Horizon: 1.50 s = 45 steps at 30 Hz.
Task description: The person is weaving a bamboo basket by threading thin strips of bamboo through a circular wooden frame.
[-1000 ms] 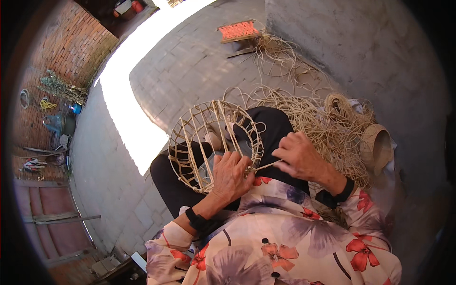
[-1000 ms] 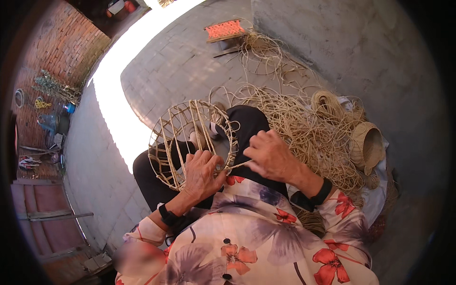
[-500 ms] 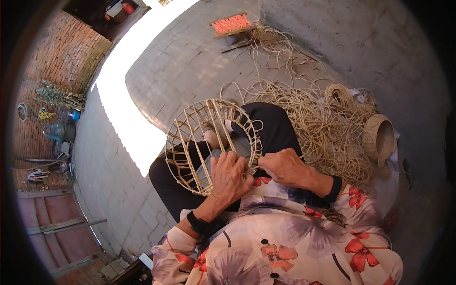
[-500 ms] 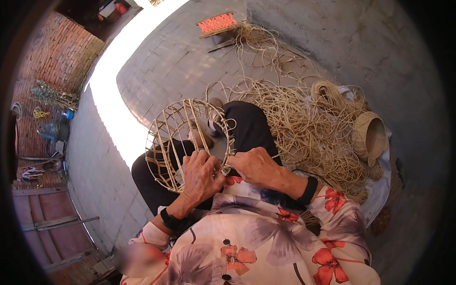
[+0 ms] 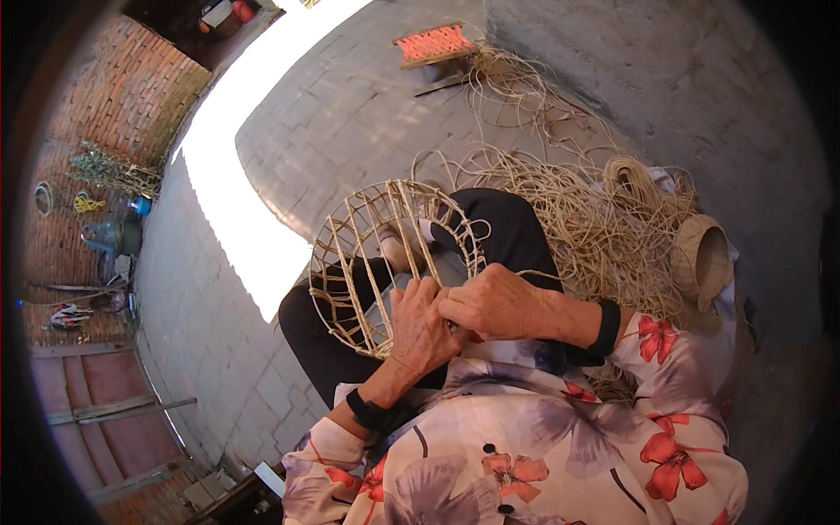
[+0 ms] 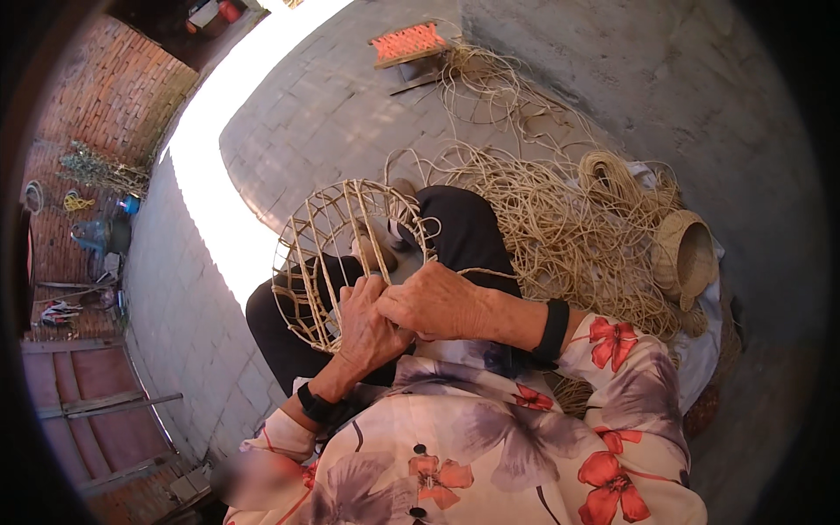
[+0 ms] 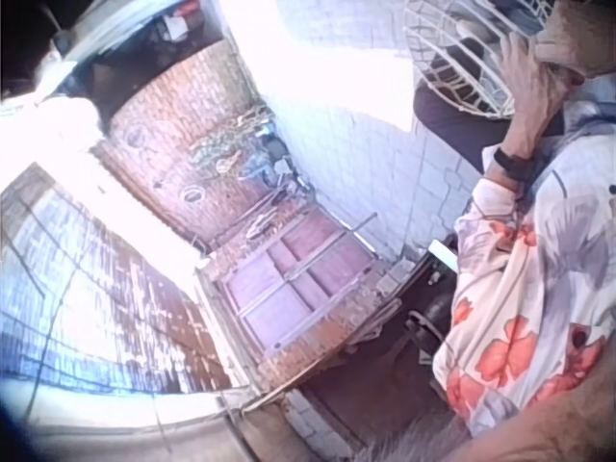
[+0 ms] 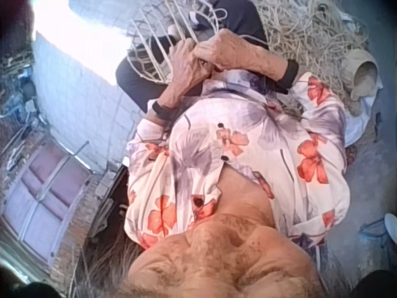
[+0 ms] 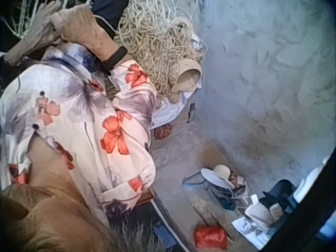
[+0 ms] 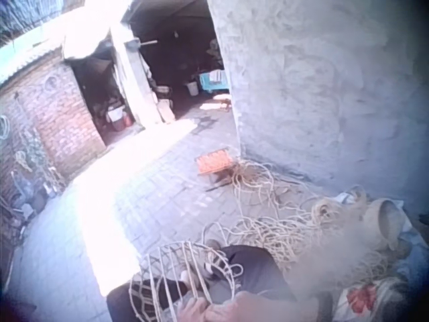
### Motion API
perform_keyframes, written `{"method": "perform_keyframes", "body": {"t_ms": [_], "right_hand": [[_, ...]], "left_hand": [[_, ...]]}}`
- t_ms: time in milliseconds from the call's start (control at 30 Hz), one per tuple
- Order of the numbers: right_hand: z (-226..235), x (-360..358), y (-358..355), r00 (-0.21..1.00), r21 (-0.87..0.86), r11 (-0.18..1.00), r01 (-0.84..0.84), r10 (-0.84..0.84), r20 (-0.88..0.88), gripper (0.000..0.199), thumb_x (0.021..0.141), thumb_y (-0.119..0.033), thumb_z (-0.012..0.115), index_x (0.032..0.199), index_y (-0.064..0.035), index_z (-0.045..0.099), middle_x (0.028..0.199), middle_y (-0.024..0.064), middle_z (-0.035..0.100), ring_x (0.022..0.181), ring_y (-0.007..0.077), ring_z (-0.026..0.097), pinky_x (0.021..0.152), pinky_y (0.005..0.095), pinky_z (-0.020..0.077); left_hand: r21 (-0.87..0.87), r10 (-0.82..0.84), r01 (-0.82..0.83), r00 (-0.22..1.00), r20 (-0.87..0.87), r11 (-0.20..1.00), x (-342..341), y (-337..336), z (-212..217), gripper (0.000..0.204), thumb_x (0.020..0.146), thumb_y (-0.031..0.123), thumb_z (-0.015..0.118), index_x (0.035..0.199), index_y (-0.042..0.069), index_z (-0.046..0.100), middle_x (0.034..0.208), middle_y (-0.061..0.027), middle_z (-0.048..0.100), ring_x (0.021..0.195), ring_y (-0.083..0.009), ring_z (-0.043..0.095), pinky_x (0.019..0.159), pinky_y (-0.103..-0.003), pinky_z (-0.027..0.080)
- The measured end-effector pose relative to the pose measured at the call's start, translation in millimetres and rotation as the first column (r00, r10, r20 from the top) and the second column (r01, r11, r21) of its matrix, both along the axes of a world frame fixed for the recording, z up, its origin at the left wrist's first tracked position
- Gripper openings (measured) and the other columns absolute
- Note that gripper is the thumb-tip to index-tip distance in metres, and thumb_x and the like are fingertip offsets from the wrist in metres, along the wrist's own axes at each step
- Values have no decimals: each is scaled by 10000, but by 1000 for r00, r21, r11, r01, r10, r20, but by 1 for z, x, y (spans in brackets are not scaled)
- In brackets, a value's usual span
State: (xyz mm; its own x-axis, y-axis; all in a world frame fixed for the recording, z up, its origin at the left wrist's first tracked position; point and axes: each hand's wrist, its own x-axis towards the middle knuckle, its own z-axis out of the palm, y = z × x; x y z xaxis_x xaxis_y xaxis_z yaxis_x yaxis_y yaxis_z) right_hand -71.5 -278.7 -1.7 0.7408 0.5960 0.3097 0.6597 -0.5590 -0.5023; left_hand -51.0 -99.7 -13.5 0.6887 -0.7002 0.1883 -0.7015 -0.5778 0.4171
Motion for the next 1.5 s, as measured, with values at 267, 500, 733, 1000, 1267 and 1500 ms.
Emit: {"method": "perform_keyframes", "body": {"t_ms": [267, 500, 733, 1000, 1267, 1500], "right_hand": [[-37, 39, -10, 995, -33, 997, 77, -78, -56, 152, 743, -158, 694, 825, -88, 586, 731, 66, 574, 726, 278, 608, 608, 408, 466], [-20, 36, -13, 970, -113, 976, 184, -162, 179, 146, 722, -177, 708, 766, -88, 602, 755, 54, 575, 763, 255, 577, 683, 406, 438], [-26, -39, -11, 949, 52, 961, 273, -260, -179, 106, 787, -160, 650, 799, -64, 608, 784, 84, 579, 775, 274, 598, 695, 395, 486], [-34, -45, 2, 913, 20, 931, 365, -353, -206, 106, 805, -154, 616, 800, -50, 627, 831, 91, 579, 819, 266, 587, 727, 373, 455], [20, -48, -91, 599, 535, 623, 571, 129, -790, 281, 871, -198, 590, 684, 9, 558, 886, 75, 605, 761, 145, 541, 731, 294, 438], [89, -129, -359, 659, 617, 252, 746, -412, -629, 361, 977, -394, 515, 933, -46, 598, 569, -80, 390, 470, 10, 276, 523, 205, 336]], "left_hand": [[-44, 97, -94, 992, 82, 995, -5, -2, -4, 273, 619, 181, 735, 822, 87, 579, 771, -79, 485, 761, -270, 487, 680, -402, 327], [15, 23, -25, 992, 122, 1000, -5, -6, 5, 163, 647, 171, 719, 707, 91, 590, 747, -53, 479, 746, -253, 485, 681, -399, 330], [207, -58, 127, 948, -312, 970, 22, -2, 8, 129, 738, 172, 636, 786, 60, 679, 764, -118, 577, 796, -305, 580, 688, -421, 414], [122, -139, 288, 737, -662, 950, 48, 3, -1, 229, 734, 159, 569, 890, 48, 693, 877, -180, 661, 852, -362, 640, 759, -437, 496], [-61, -302, 296, 943, -143, 953, 19, -2, 6, 158, 707, 146, 715, 852, 121, 657, 760, -52, 541, 806, -228, 540, 719, -362, 377], [-41, -310, 309, 951, -18, 950, 18, -6, 5, 107, 747, 173, 699, 777, 100, 627, 727, -40, 539, 731, -226, 518, 672, -366, 350]]}}
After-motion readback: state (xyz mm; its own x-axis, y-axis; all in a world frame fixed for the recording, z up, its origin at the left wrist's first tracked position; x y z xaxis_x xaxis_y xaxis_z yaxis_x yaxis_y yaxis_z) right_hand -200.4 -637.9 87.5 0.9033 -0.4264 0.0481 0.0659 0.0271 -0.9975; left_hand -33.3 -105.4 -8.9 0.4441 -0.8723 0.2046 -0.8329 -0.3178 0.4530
